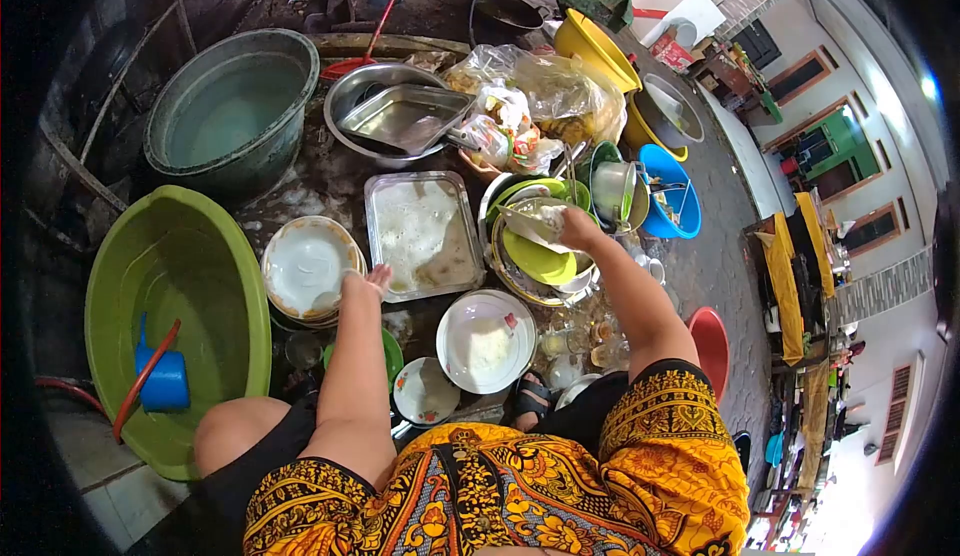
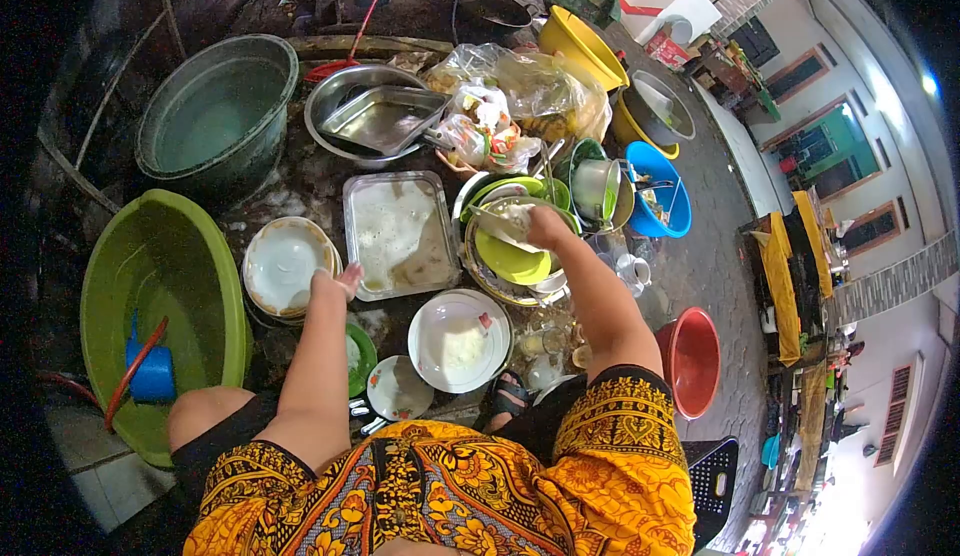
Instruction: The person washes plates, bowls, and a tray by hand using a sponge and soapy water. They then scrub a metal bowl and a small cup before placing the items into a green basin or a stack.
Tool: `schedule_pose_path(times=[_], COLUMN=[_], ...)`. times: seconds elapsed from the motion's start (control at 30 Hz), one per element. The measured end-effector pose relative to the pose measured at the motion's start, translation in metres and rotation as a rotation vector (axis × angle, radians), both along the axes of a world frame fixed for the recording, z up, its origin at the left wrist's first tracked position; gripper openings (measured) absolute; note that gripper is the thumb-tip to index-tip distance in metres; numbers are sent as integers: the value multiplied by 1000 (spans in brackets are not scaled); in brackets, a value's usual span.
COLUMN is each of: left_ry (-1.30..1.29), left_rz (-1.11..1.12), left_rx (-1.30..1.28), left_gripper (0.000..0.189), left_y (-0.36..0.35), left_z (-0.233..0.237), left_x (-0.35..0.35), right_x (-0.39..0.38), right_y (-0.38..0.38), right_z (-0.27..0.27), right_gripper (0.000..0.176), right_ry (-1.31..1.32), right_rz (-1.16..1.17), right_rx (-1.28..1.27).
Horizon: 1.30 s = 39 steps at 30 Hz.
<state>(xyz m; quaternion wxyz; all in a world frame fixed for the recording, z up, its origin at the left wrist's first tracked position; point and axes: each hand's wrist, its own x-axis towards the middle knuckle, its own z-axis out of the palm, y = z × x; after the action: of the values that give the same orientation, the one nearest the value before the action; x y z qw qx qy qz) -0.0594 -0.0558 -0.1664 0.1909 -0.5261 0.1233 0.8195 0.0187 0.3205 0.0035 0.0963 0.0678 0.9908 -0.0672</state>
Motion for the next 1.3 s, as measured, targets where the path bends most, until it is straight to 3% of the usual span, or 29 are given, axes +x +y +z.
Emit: schedule_pose_path(times=[0.1, 0.17, 0.27, 0.33, 0.37, 0.5, 0.53, 0.57, 0.63, 0.67, 0.73, 0.83, 0.87, 0.93, 0.97, 1.03, 1.07, 1.1, 1.17, 1.23, 1.3], left_ry=[294, 406, 524, 687, 682, 604, 596, 595, 642, 640, 667, 718, 743, 784, 782, 799, 652, 647, 731, 749, 788], left_rz=[-413, -559, -660, -766, -747, -565, -529, -522, -488, -503, -498, -530, -539, -522, -519, -455, -730, -720, -405, -401, -409], left_rx=[6, 128, 224, 596, 475, 130, -3, -8, -121, -133, -129, -115, -173, -228, -225, -184, -312, -311, -201, -246, -243], left_gripper=[53, 59, 45, 38, 31, 31, 31, 31, 32, 35, 36, 38, 38, 38, 38, 36, 35, 35, 31, 31, 31], left_y=[31, 56, 92, 106, 104, 98, 91, 87, 82, 80, 75, 72, 74, 73, 74, 73, 47, 45, 41, 40, 40], left_z=[20, 37, 37, 41, 63, 53, 48, 38, 10, 3, 8, 38, 38, 59, 52, 33, 87, 79, 47, 40, 53], left_x=[7, 19, 32, 41, 49, 54, 51, 46, 35, 28, 24, 23, 22, 28, 27, 21, 26, 23, 16, 11, 11], right_x=[-2, 2, 9, 15, 19, 33, 35, 36, 33, 28, 5, -30, -33, -41, -46, -39, -31, -21, -5, -2, -14], right_y=[-13, -32, -87, -117, -133, -185, -192, -174, -183, -180, -165, -150, -157, -185, -196, -228, -231, -235, -216, -183, -171], right_z=[8, 12, 28, 20, 16, -8, 2, -62, -71, -69, -59, -65, -65, -64, -92, -85, -84, -84, -78, -76, -40], right_gripper=[39, 39, 35, 35, 34, 36, 46, 44, 43, 43, 37, 34, 34, 29, 24, 22, 21, 21, 19, 29, 29], right_ry=[-31, 4, -84, -107, -118, -108, -216, -37, 73, 73, -270, -16, -14, 248, 393, 198, 158, 115, 144, -42, -128], right_rz=[3, 35, 75, 127, 152, 174, 249, 271, 220, 221, 198, -159, -156, -158, 15, 80, 114, 147, 203, 237, 62], right_rx=[-140, -218, -105, -30, 5, 40, -31, -203, -520, -526, -67, -75, -75, -211, -79, -139, -164, -191, -266, -85, 33])
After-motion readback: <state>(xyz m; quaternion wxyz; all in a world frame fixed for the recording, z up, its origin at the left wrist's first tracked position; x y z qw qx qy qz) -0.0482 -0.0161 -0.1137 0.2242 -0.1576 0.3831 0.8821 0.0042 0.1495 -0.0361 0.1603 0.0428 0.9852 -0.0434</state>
